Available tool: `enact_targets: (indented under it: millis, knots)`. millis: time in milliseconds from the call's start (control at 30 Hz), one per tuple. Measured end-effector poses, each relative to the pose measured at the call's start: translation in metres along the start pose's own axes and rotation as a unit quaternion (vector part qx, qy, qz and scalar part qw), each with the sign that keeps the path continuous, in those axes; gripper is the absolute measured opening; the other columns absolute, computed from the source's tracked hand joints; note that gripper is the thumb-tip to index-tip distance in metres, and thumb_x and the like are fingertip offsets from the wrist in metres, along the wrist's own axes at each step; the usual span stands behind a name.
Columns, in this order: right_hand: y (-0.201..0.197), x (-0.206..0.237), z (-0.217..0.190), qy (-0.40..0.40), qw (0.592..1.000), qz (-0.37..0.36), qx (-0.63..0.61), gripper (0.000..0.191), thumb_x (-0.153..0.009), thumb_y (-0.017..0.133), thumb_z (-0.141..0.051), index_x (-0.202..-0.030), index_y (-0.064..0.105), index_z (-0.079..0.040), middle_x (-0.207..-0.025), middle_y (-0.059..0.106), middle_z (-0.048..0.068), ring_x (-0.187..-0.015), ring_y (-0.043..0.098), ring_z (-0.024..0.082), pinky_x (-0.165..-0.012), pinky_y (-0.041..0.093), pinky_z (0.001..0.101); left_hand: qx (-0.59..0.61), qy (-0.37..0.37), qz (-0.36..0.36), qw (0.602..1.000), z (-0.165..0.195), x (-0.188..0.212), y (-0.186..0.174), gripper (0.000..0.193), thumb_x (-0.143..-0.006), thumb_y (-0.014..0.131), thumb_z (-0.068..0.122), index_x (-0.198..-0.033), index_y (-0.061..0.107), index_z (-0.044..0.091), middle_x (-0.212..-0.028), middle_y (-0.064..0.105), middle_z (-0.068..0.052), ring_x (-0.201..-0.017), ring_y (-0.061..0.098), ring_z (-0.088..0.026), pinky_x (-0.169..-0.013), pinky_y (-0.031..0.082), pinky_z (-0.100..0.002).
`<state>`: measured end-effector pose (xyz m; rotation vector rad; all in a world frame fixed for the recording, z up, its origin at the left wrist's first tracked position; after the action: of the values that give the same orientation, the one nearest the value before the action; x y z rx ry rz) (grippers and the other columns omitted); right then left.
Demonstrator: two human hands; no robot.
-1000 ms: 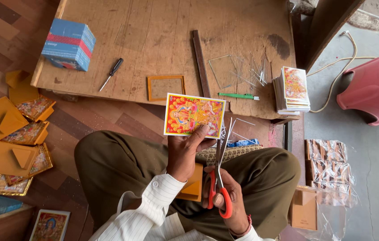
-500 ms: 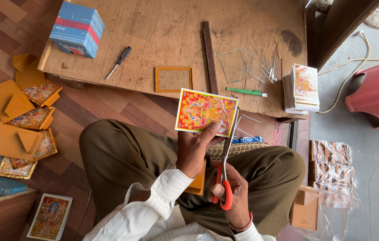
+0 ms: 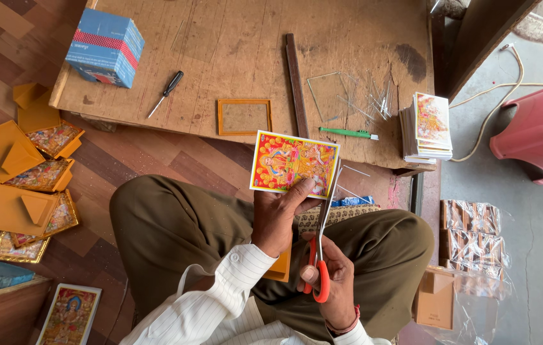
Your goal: The person assembles small picture frames by cutting glass with a utility knife, trimming printed images with scissors, and inserting the glass and image into a cardboard frame. The person repeats this process for multiple frames.
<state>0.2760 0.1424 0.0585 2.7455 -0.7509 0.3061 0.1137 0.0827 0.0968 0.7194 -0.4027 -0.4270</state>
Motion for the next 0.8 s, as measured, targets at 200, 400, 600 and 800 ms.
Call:
enact_targets:
  millis: [200,400,600,800]
  knots:
    - [0.0,0.001,0.001,0.001,1.0,0.017,0.0,0.072,-0.074,0.086,-0.021,-0.134,0.061,0.008,-0.073,0.066,0.005,-0.05,0.061,0.011,-0.047,0.049,0.0231,-0.001,-0.012,-0.007,1.0,-0.003,-0.001,0.0,0.039,-0.093,0.069,0.009,-0.13,0.059,0.0,-0.118,0.07,-0.012,-0.105,0.074,-0.023,-0.082,0.067,-0.04]
    - [0.001,0.001,0.005,0.014,0.999,0.034,0.0,0.069,-0.074,0.086,-0.017,-0.133,0.062,0.008,-0.073,0.066,0.005,-0.048,0.059,0.01,-0.045,0.048,0.0228,-0.002,-0.007,-0.008,1.0,-0.004,-0.002,-0.002,0.043,-0.091,0.07,0.01,-0.131,0.057,0.003,-0.118,0.07,-0.01,-0.103,0.074,-0.022,-0.08,0.067,-0.039]
    - [0.003,0.002,0.01,0.027,0.998,0.048,-0.007,0.068,-0.073,0.087,-0.013,-0.133,0.062,0.008,-0.074,0.066,0.005,-0.048,0.06,0.01,-0.044,0.047,0.0226,-0.01,-0.006,-0.013,1.0,-0.005,-0.002,-0.005,0.042,-0.092,0.07,0.01,-0.132,0.057,0.003,-0.119,0.07,-0.011,-0.103,0.074,-0.022,-0.08,0.067,-0.039]
    - [0.003,0.001,0.014,0.022,0.998,0.053,-0.013,0.066,-0.072,0.087,-0.011,-0.131,0.062,0.008,-0.076,0.066,0.005,-0.049,0.061,0.011,-0.044,0.049,0.0237,-0.01,-0.009,-0.025,1.0,-0.006,-0.002,-0.004,0.042,-0.092,0.07,0.011,-0.132,0.057,0.003,-0.119,0.07,-0.01,-0.104,0.074,-0.021,-0.081,0.067,-0.039]
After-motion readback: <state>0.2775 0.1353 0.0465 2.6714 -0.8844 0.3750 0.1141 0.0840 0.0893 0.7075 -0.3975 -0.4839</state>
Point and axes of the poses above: each hand's wrist, its own x-axis away from the middle knuckle, its own y-axis out of the palm, z = x × y, the point moved 8 cm from there along -x, towards the middle knuckle
